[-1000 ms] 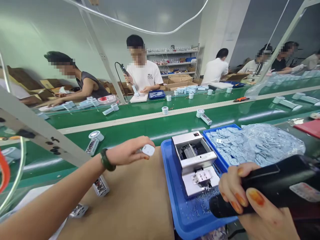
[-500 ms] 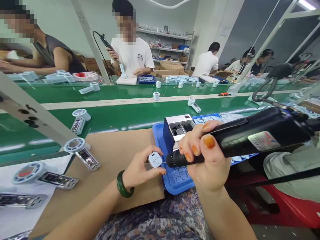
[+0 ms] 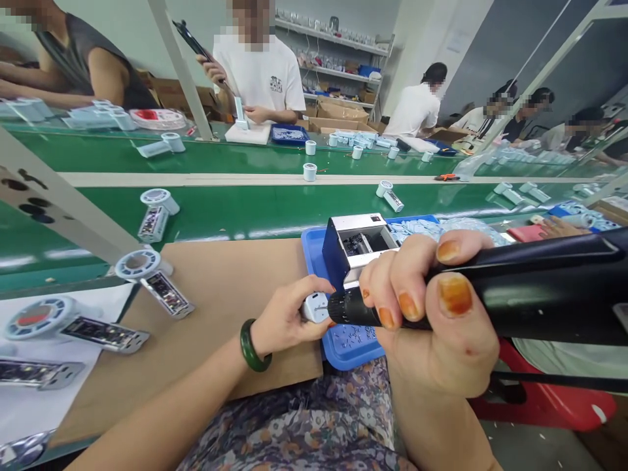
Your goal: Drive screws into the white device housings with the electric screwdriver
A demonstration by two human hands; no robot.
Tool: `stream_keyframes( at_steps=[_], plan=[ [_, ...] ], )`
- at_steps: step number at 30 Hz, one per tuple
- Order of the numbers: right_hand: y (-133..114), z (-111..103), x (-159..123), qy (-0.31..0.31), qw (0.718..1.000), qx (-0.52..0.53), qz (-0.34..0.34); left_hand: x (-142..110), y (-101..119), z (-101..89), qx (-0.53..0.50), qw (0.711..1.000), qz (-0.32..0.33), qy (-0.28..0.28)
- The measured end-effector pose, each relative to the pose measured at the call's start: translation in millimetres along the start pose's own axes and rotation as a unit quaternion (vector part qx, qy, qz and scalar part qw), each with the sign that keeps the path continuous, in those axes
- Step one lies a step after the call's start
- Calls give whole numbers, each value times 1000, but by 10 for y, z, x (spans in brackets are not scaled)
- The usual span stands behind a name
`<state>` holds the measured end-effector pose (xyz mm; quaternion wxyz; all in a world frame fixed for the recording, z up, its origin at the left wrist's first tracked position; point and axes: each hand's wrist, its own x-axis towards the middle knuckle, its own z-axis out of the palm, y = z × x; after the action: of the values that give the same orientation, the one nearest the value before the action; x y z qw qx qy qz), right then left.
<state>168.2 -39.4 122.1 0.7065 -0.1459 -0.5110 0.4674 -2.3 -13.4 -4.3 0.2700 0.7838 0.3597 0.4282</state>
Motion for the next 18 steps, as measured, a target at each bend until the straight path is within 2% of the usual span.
stream_keyframes(
  at_steps=[18],
  plan=[
    [49, -52, -31, -25, 999, -11, -27, 75, 33, -16, -30, 999, 18, -11]
  ],
)
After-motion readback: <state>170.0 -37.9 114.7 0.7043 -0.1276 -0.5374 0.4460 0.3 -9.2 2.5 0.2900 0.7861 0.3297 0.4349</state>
